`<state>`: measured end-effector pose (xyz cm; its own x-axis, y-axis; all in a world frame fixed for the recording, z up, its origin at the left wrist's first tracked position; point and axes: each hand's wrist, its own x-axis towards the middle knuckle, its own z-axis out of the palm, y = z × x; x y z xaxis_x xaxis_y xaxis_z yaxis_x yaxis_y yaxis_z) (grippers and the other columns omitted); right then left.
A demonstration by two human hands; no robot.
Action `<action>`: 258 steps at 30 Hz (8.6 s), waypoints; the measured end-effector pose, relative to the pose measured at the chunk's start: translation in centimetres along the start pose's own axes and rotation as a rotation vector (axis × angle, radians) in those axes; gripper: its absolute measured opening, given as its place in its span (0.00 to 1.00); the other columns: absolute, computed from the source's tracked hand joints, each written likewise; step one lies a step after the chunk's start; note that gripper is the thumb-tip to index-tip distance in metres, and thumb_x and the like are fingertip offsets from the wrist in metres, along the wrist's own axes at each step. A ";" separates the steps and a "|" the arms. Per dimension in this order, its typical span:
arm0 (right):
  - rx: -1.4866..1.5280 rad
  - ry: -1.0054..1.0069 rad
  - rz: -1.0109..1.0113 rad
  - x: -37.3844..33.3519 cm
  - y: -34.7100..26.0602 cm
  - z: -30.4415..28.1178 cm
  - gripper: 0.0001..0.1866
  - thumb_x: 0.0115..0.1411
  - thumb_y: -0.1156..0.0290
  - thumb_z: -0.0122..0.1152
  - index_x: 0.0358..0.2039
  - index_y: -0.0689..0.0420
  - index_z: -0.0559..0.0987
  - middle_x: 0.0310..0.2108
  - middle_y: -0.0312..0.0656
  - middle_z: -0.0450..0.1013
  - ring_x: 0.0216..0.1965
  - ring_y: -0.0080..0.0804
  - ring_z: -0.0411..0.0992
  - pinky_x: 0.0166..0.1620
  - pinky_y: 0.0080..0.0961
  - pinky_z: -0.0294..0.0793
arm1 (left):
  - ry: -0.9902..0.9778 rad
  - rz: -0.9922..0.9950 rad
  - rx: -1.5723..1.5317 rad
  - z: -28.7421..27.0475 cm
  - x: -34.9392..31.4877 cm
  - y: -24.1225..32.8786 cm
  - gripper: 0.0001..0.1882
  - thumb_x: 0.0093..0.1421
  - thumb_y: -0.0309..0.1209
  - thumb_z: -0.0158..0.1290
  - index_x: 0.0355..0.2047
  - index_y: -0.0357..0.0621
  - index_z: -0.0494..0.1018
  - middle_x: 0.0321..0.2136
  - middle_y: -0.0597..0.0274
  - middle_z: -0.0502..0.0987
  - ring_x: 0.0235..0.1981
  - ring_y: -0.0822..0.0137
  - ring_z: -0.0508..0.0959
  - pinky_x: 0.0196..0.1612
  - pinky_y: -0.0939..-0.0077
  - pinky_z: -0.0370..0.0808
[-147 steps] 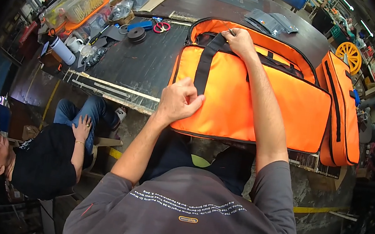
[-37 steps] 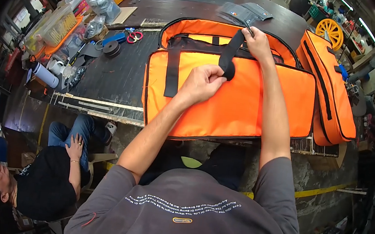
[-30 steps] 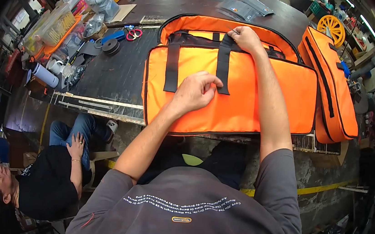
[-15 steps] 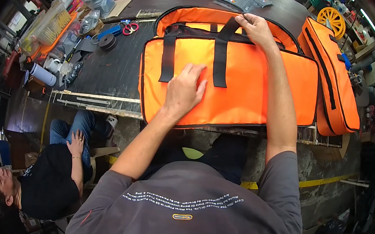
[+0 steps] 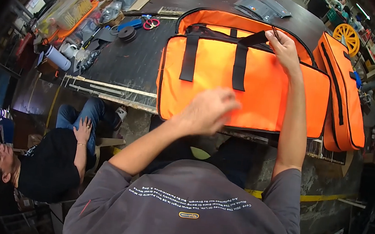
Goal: Inspected and trimmed loose threads from an orange trauma kit bag using small snips.
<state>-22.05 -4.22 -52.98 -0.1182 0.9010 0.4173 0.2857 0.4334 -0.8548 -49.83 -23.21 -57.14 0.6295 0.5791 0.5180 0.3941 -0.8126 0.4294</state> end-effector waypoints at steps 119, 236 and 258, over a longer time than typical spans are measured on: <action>0.090 -0.074 0.129 -7.8 -6.5 14.9 0.17 0.77 0.65 0.58 0.52 0.62 0.88 0.40 0.37 0.85 0.41 0.19 0.78 0.43 0.24 0.75 | 0.505 -0.276 0.264 -9.6 -6.9 -12.1 0.15 0.57 0.22 0.61 0.44 0.45 0.87 0.44 0.55 0.86 0.47 0.50 0.83 0.52 0.59 0.80; -0.817 0.107 -0.346 -14.9 -1.7 -6.4 0.06 0.63 0.74 0.71 0.41 0.57 0.87 0.34 0.39 0.81 0.37 0.40 0.82 0.38 0.35 0.82 | 0.363 -0.491 -0.470 11.9 12.7 -3.9 0.05 0.67 0.27 0.65 0.37 0.37 0.84 0.27 0.64 0.82 0.23 0.77 0.78 0.28 0.75 0.74; -0.844 0.072 -0.513 -15.3 -1.8 -6.2 0.07 0.61 0.74 0.69 0.40 0.57 0.86 0.32 0.38 0.78 0.33 0.37 0.79 0.37 0.35 0.81 | 0.392 -0.474 -0.741 13.2 11.6 -4.5 0.05 0.69 0.26 0.64 0.37 0.36 0.84 0.25 0.79 0.76 0.24 0.85 0.67 0.28 0.84 0.67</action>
<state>-14.86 -18.87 -55.91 -0.3671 0.5925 0.7170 0.8035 0.5904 -0.0765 -35.44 -13.76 -62.85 0.1923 0.9266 0.3232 -0.0580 -0.3181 0.9463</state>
